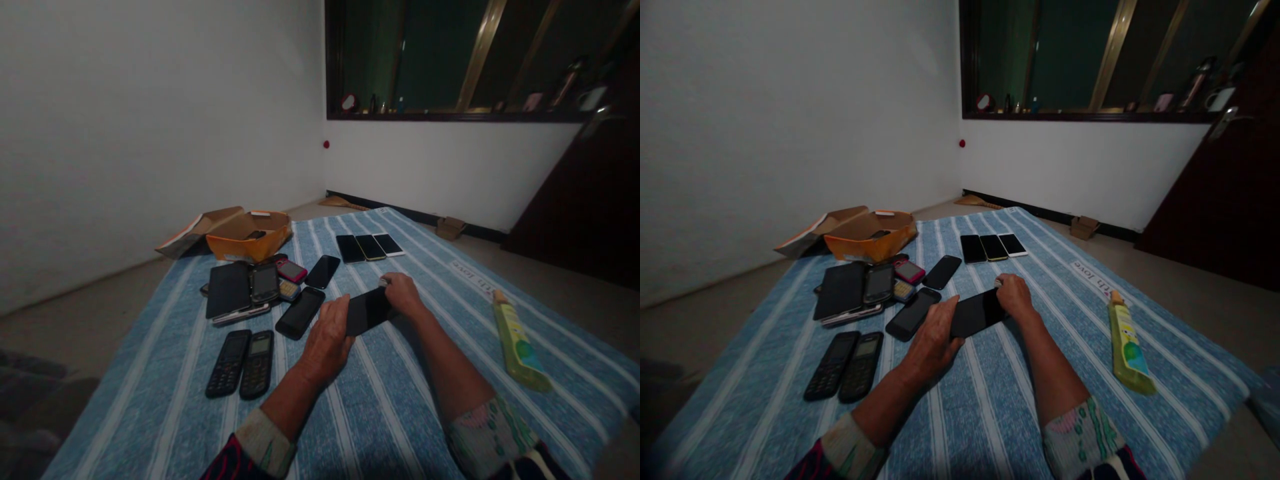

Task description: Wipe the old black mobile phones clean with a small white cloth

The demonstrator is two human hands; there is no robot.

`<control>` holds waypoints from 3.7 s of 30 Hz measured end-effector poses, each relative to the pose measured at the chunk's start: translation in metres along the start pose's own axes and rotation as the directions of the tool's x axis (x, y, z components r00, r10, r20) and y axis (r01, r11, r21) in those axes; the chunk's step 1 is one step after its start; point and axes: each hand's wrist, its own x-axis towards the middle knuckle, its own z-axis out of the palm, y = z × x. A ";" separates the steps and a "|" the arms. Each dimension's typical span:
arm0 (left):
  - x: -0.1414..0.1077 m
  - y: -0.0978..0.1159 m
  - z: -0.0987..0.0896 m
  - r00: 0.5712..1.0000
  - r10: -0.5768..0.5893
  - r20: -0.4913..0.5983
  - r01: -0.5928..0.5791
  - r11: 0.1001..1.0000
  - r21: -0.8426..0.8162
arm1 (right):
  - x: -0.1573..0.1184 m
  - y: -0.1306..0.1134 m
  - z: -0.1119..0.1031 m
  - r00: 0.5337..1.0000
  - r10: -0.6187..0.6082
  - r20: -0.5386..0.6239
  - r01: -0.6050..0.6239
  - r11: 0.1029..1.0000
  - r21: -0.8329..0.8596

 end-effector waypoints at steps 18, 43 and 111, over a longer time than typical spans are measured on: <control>0.000 -0.006 -0.001 0.990 -0.113 0.079 0.118 0.991 -0.066 | -0.037 0.019 -0.005 0.989 0.087 0.116 -0.111 0.971 0.213; 0.000 0.000 0.004 0.999 0.026 -0.022 -0.025 1.000 0.017 | -0.023 0.003 0.005 0.981 -0.122 -0.150 0.098 0.982 -0.163; -0.002 -0.014 0.005 0.999 -0.042 0.020 0.043 0.999 -0.023 | -0.028 0.020 -0.006 0.986 0.162 0.045 -0.166 0.982 0.095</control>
